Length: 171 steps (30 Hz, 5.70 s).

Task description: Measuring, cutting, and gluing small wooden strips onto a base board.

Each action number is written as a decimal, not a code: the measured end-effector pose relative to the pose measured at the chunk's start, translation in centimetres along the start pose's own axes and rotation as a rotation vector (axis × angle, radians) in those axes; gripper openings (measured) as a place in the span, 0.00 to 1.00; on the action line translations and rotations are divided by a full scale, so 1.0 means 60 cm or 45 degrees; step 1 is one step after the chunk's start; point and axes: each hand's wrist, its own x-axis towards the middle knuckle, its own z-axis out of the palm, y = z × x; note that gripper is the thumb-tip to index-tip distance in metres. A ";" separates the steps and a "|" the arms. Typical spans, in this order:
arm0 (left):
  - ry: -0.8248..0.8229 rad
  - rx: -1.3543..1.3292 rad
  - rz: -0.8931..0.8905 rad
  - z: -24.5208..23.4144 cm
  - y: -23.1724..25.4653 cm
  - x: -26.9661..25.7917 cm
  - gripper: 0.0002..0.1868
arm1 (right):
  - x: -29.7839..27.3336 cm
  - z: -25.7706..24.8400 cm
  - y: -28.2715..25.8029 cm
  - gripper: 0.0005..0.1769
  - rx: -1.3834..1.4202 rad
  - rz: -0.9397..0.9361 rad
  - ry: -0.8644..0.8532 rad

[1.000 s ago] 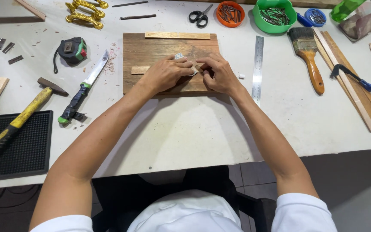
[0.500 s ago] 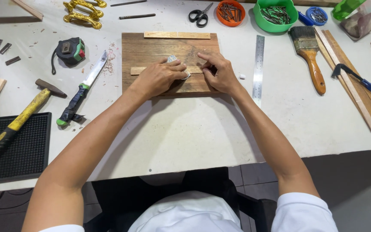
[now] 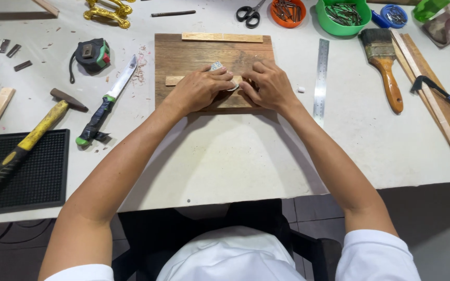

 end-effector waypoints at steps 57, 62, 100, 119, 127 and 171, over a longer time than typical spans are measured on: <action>0.142 0.440 -0.360 -0.059 -0.095 -0.160 0.11 | 0.173 0.149 -0.147 0.05 0.549 -0.061 -0.005; 0.207 0.482 -0.335 -0.047 -0.091 -0.181 0.14 | 0.171 0.149 -0.150 0.06 0.572 -0.038 -0.026; 0.171 0.450 -0.345 -0.057 -0.071 -0.159 0.12 | 0.174 0.145 -0.146 0.06 0.611 0.018 -0.082; 0.189 0.458 -0.297 -0.053 -0.073 -0.164 0.16 | 0.179 0.132 -0.150 0.09 0.695 -0.001 -0.037; 0.331 0.139 -0.311 -0.072 -0.062 -0.173 0.16 | 0.167 0.117 -0.176 0.09 0.550 -0.018 -0.033; 0.126 -0.392 0.378 0.093 0.304 0.242 0.25 | -0.312 -0.262 0.070 0.04 -0.051 0.338 0.392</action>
